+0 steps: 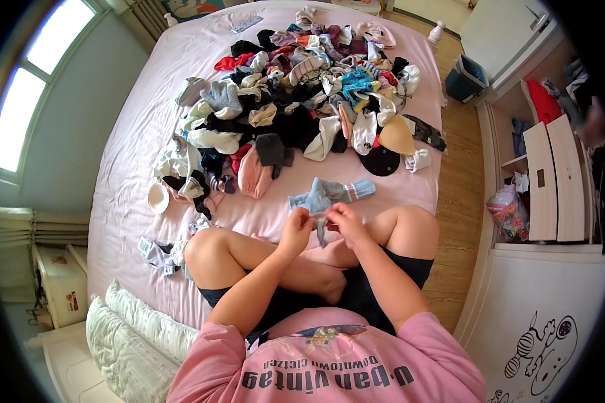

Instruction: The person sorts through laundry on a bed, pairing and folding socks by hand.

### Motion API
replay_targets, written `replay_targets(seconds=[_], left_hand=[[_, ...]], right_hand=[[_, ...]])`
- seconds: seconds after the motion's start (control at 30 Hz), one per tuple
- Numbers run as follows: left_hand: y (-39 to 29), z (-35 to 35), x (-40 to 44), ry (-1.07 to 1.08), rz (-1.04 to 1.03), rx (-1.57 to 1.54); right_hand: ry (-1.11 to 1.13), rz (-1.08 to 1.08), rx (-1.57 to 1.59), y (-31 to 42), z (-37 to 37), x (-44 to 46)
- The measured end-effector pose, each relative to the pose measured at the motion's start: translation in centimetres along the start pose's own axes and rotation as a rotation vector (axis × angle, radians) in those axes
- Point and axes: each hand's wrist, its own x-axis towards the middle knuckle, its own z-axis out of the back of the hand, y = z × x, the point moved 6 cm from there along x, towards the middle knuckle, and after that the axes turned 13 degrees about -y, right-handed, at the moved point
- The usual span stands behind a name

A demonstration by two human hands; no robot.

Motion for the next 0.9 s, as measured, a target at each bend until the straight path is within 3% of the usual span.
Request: replay_targets(seconds=[0.03,0.13,0.27,0.37,0.47,0.7,0.9], left_hand=[[-0.1,0.1,-0.1,-0.033,0.042,-0.119],[-2.6,-0.2,-0.5,-0.028,0.303,-0.594],[-2.1,-0.1,-0.7,0.113,0.393,-0.532],[-2.0,-0.6,-2.0,0.078,0.612,-0.405],[-1.8,-1.5,-2.4,0.244,0.452,-0.205],[-1.4,-0.4,-1.3,0.085,0.411,-0.264],[-1.5,-0.9,-1.3,0.184,0.267,-0.244]], right_hand=[[-0.091,-0.087,0.216,0.1,0.8,0.3],[-0.106,-0.084,0.462,1.7,1.3,0.3],[-0.018,0.1,0.213,2.7,0.6,-0.1],[-0.017,0.122,0.231,2.5,0.4,-0.1],[-0.035,0.215,0.098,2.1,0.4,0.2],[0.09,0.118,-0.011,2.4,-0.6,-1.0],[0.17,0.132,-0.165,1.2,-0.5,-0.7]])
